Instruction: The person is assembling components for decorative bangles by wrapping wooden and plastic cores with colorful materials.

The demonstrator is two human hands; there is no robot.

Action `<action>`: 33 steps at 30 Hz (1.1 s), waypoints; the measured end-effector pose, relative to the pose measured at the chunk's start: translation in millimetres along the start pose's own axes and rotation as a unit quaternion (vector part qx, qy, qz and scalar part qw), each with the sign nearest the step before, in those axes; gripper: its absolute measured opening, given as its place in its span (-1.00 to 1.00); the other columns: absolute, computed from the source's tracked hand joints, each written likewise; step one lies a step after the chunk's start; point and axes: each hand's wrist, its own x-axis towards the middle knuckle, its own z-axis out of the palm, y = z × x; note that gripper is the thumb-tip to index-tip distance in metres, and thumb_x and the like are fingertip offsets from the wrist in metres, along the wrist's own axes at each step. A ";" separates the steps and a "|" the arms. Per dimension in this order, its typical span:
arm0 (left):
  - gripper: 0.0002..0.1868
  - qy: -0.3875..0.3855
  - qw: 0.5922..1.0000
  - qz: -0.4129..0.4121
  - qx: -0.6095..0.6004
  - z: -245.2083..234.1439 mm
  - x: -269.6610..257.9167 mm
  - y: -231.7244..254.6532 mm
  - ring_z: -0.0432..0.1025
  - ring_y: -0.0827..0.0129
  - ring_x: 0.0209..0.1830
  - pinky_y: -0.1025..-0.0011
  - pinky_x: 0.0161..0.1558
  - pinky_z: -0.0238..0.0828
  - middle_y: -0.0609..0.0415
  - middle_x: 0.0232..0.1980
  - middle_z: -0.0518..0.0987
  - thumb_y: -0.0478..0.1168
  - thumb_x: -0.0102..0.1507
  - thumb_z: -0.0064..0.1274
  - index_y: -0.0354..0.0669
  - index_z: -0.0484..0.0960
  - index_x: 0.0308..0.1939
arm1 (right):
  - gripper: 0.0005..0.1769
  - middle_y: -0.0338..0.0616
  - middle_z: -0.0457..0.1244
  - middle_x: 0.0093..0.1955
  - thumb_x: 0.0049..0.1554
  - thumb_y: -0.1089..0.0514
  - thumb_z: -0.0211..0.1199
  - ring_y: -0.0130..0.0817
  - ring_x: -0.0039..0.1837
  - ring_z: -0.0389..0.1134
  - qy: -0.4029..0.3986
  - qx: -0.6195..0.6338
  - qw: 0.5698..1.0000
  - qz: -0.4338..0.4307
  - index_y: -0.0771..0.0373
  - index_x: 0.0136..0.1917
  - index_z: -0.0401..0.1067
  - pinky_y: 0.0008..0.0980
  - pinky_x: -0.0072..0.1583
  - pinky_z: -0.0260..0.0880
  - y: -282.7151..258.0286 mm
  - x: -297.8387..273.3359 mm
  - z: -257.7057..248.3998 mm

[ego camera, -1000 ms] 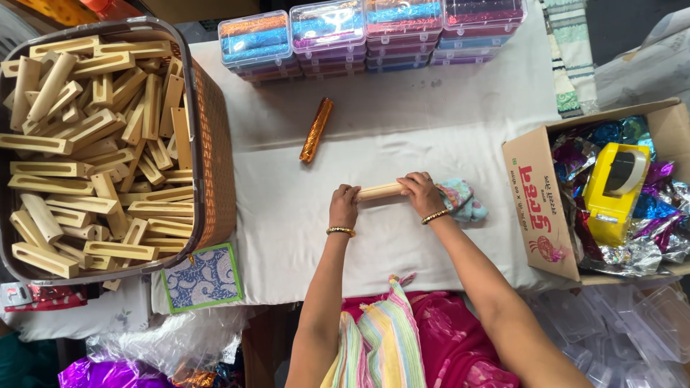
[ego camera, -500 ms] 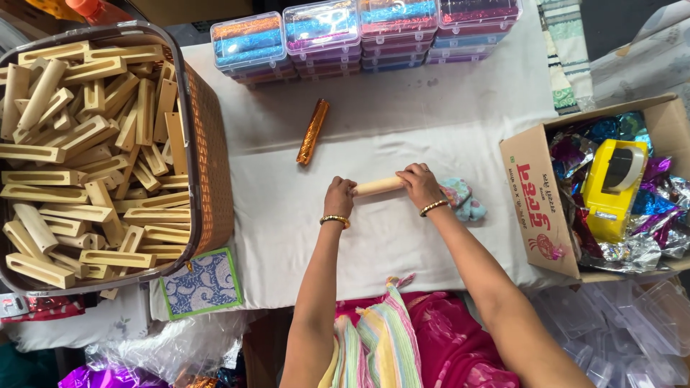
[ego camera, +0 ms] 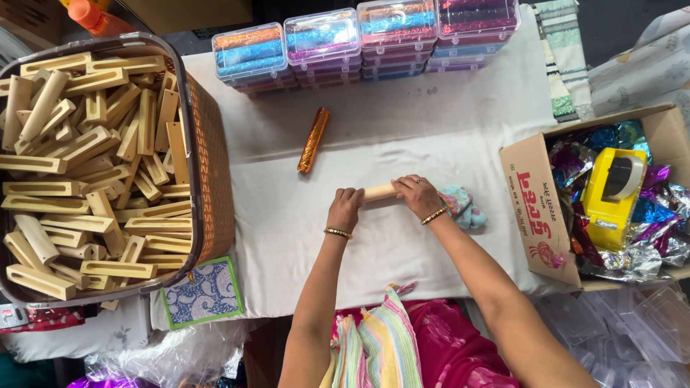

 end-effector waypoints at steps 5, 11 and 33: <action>-0.53 -0.002 1.000 -0.023 -0.008 4.0 0.7 0.1 0.42 0.11 0.03 0.24 -0.03 0.51 0.10 -0.01 0.59 -0.44 0.06 0.22 -0.04 0.63 0.05 | -0.52 -0.17 0.39 0.10 -0.06 0.30 0.40 -0.17 0.16 0.39 -0.011 0.016 1.000 -0.006 0.20 0.18 0.53 -0.23 0.16 0.45 1.1 1.2 -4.0; -0.55 -0.016 1.000 -0.002 -0.009 5.2 15.3 -12.0 0.40 0.09 0.03 0.23 -0.03 0.51 0.07 -0.04 0.58 -0.47 0.08 0.18 -0.05 0.62 0.04 | -0.51 -0.15 0.39 0.09 -0.06 0.32 0.38 -0.16 0.13 0.38 -0.033 0.029 0.999 0.015 0.19 0.19 0.53 -0.24 0.14 0.47 8.8 11.0 0.2; -0.53 0.005 1.000 -0.005 -0.001 22.9 87.9 -31.9 0.41 0.12 0.06 0.28 0.06 0.53 0.07 0.04 0.58 -0.49 0.10 0.20 -0.05 0.64 0.07 | -0.48 -0.23 0.40 0.15 -0.06 0.41 0.35 -0.15 0.16 0.36 0.013 0.040 0.994 0.098 0.16 0.19 0.54 -0.26 0.15 0.47 50.2 57.9 25.4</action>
